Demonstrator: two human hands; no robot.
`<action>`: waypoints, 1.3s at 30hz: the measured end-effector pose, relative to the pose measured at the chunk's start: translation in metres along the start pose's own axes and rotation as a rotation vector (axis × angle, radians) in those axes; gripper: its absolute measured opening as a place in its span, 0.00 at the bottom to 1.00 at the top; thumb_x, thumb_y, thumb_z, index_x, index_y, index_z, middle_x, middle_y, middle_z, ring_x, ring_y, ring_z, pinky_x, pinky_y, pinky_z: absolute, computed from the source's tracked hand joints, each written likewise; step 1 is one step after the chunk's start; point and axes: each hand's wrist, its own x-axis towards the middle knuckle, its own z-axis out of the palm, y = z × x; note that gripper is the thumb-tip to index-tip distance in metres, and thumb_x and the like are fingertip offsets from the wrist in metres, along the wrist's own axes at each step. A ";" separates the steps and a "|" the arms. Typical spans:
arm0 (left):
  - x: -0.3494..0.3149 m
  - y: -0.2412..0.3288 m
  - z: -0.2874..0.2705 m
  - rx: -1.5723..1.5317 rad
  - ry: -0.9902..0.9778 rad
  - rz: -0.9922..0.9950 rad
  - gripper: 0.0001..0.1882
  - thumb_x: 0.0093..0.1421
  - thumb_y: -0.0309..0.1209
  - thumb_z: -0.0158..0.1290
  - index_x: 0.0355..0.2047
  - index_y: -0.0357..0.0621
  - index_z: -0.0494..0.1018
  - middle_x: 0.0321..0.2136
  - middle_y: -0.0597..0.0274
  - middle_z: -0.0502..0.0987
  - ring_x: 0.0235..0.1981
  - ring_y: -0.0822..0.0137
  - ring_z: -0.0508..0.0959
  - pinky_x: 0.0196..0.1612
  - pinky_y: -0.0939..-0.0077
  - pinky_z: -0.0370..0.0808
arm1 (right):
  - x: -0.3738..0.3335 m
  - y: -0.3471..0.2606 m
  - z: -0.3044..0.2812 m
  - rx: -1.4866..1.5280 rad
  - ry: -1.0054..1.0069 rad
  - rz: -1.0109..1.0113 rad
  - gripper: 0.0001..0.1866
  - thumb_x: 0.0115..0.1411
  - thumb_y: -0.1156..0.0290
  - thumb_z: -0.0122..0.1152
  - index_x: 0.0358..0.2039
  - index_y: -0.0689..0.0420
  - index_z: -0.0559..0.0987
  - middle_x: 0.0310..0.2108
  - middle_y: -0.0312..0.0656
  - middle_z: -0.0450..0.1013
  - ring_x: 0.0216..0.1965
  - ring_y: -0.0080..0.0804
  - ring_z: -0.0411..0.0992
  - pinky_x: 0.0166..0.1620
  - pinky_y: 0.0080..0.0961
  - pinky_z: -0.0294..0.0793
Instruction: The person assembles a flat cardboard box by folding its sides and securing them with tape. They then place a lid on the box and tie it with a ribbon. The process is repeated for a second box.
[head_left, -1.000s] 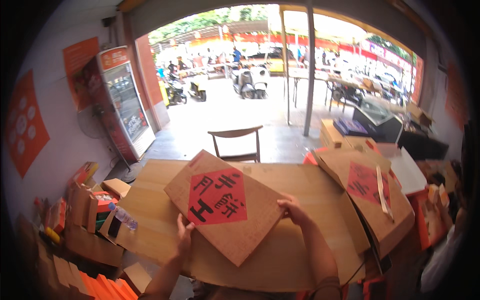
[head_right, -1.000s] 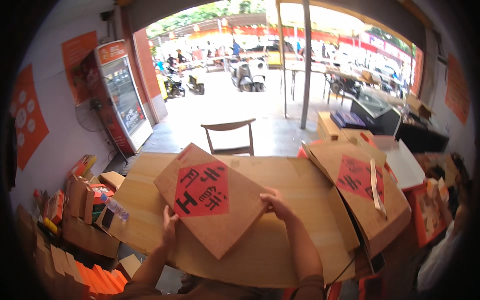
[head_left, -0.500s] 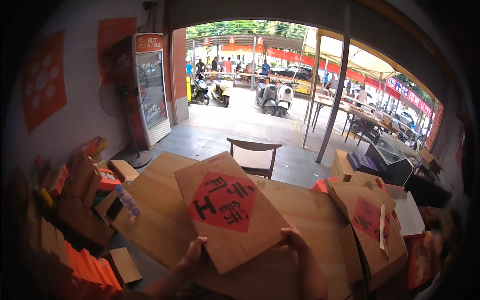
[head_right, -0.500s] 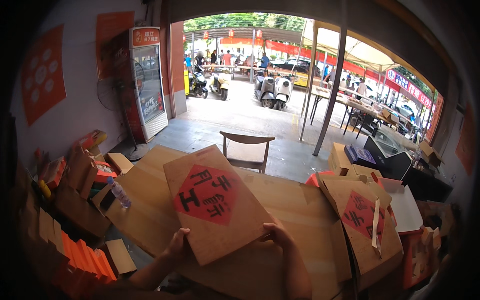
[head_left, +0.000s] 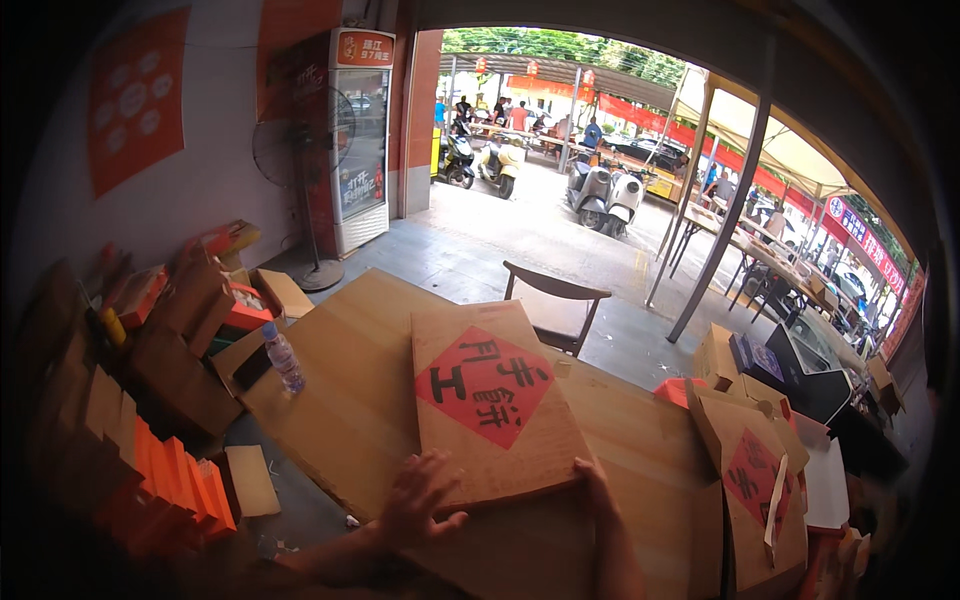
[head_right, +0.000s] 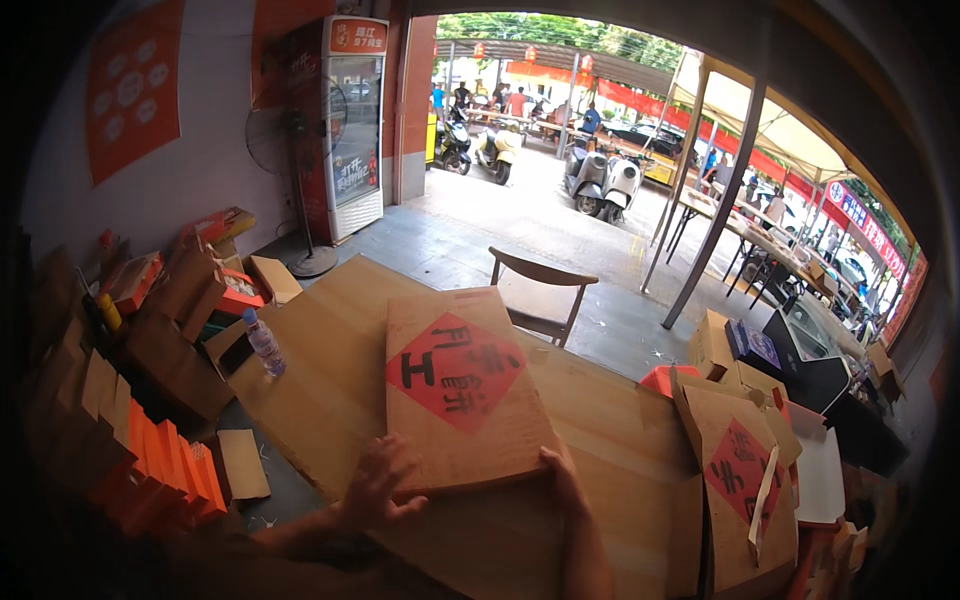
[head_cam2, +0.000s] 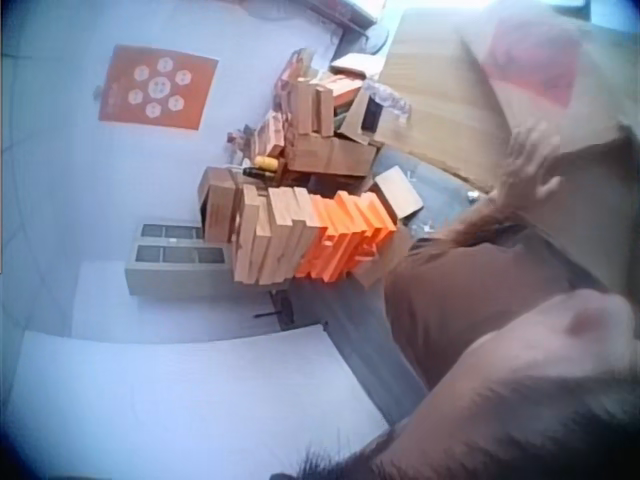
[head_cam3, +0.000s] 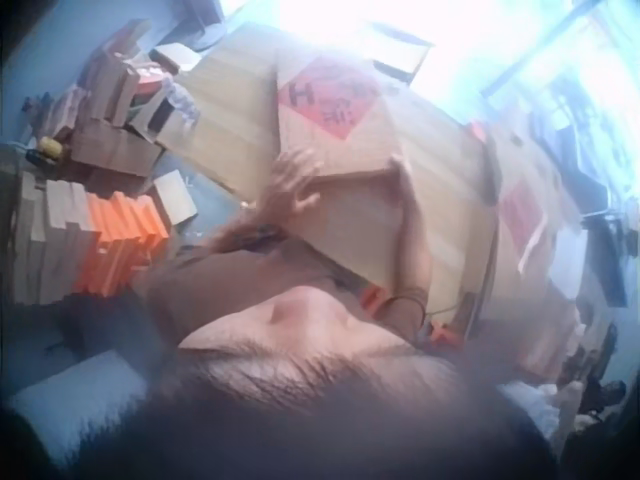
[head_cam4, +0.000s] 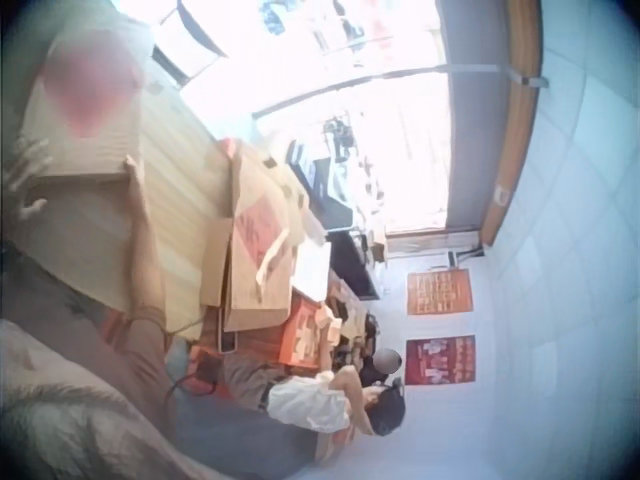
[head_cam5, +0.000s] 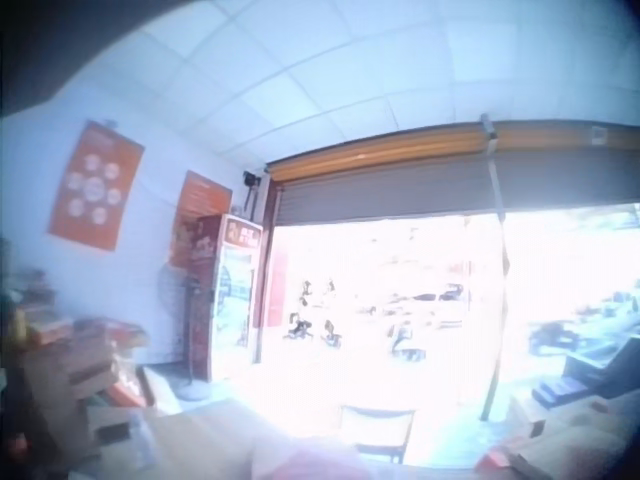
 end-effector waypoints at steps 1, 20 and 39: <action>0.004 0.007 -0.005 0.080 -0.108 0.132 0.46 0.59 0.46 0.65 0.74 0.49 0.59 0.71 0.38 0.58 0.73 0.40 0.58 0.73 0.43 0.58 | 0.003 0.003 0.009 -0.013 0.005 0.009 0.38 0.69 0.59 0.57 0.74 0.58 0.58 0.63 0.47 0.69 0.62 0.38 0.69 0.65 0.36 0.69; 0.095 -0.229 0.012 0.824 -0.472 -0.371 0.37 0.65 0.41 0.56 0.73 0.49 0.60 0.69 0.41 0.63 0.71 0.40 0.62 0.72 0.46 0.59 | -0.012 0.013 0.064 -0.464 -0.089 0.157 0.28 0.73 0.61 0.61 0.68 0.59 0.70 0.60 0.48 0.75 0.42 0.33 0.82 0.42 0.29 0.84; 0.127 -0.350 0.063 0.911 -0.083 -0.485 0.37 0.64 0.35 0.61 0.73 0.62 0.62 0.68 0.53 0.68 0.67 0.50 0.70 0.66 0.47 0.69 | -0.022 0.003 0.057 -0.668 -0.139 -0.031 0.25 0.71 0.61 0.63 0.63 0.60 0.76 0.50 0.47 0.79 0.38 0.31 0.80 0.40 0.31 0.83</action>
